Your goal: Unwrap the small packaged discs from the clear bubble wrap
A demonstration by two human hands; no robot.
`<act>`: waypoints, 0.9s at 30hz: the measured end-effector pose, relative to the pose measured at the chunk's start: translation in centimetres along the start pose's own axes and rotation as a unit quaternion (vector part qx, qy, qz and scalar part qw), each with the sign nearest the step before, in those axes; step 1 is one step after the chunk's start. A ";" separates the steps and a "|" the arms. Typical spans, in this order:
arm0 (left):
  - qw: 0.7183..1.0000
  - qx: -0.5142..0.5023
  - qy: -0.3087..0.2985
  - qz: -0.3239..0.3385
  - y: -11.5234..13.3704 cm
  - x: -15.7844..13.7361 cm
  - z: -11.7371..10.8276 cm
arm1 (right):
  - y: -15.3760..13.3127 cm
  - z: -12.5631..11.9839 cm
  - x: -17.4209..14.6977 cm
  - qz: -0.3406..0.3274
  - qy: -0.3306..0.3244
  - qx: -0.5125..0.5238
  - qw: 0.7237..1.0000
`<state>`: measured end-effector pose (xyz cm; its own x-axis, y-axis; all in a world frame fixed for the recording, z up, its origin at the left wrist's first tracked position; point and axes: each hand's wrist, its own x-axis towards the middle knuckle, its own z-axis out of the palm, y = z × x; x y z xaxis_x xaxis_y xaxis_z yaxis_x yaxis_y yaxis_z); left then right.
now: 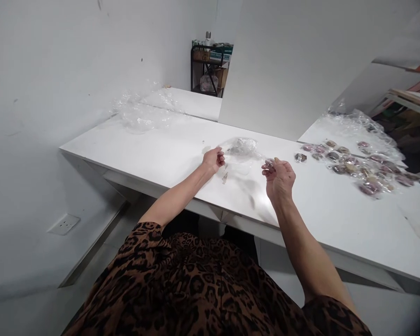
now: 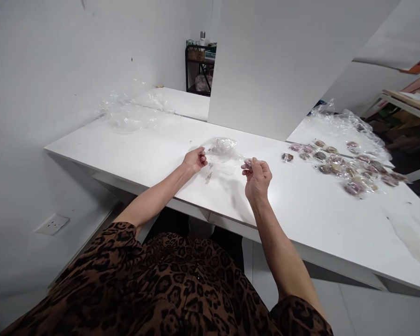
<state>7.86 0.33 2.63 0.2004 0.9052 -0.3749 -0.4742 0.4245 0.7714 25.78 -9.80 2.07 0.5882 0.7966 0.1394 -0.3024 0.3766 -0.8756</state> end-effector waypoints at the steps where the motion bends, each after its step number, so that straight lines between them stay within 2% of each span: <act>1: 1.000 0.004 -0.005 -0.023 0.1 0.0 -0.2 | -0.2 0.1 -0.2 -0.012 0.010 -0.001 1.000; 4: 0.997 0.043 -0.046 -0.050 0.0 -0.3 -0.7 | -1.1 0.5 0.8 -0.026 0.047 0.007 0.999; 7: 0.990 0.090 -0.093 -0.059 -0.5 -0.8 -0.9 | -1.6 0.7 3.2 0.012 0.052 0.031 0.998; 10: 0.988 0.114 -0.080 -0.060 -1.2 -1.2 -0.9 | -1.4 0.7 4.8 0.043 0.043 0.014 0.998; 11: 0.990 0.111 -0.065 -0.058 -1.5 -1.2 -0.9 | -1.2 0.6 4.9 0.031 0.035 -0.014 0.999; 13: 0.993 0.093 -0.041 -0.056 -2.0 -1.1 -1.1 | -0.6 0.2 4.0 -0.054 0.002 -0.113 0.992; 14: 0.994 0.085 -0.036 -0.058 -2.3 -1.0 -1.3 | -0.3 -0.1 3.2 -0.118 -0.030 -0.183 0.976; 15: 0.994 0.080 -0.034 -0.060 -2.5 -0.8 -1.5 | 0.1 -0.5 2.3 -0.184 -0.072 -0.260 0.945; 17: 0.995 0.081 -0.034 -0.056 -2.9 -0.6 -1.8 | 0.7 -1.1 0.4 -0.273 -0.180 -0.416 0.848; 19: 0.995 0.083 -0.041 -0.042 -3.2 -0.6 -2.0 | 1.3 -1.5 -1.1 -0.290 -0.274 -0.532 0.747; 20: 0.995 0.085 -0.045 -0.035 -3.3 -0.7 -2.1 | 1.6 -1.6 -1.5 -0.286 -0.300 -0.567 0.712; 21: 0.995 0.087 -0.050 -0.028 -3.3 -0.8 -2.1 | 1.9 -1.7 -1.7 -0.277 -0.313 -0.587 0.693; 22: 0.994 0.091 -0.055 -0.021 -3.3 -0.9 -2.1 | 2.0 -1.7 -1.7 -0.268 -0.319 -0.592 0.690; 23: 0.993 0.096 -0.059 -0.016 -3.3 -1.0 -2.1 | 2.1 -1.8 -1.5 -0.257 -0.319 -0.583 0.702; 24: 0.993 0.102 -0.063 -0.011 -3.2 -1.1 -2.2 | 2.0 -1.8 -1.2 -0.245 -0.314 -0.559 0.727; 27: 0.989 0.128 -0.070 0.009 -2.6 -1.3 -2.7 | 0.8 -1.8 0.6 -0.198 -0.249 -0.423 0.848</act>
<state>6.54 -2.04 -0.30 0.3186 0.8995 -0.2989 -0.2505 0.3840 0.8887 27.23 -9.84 0.62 0.0644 0.8670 0.4941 0.6163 0.3549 -0.7030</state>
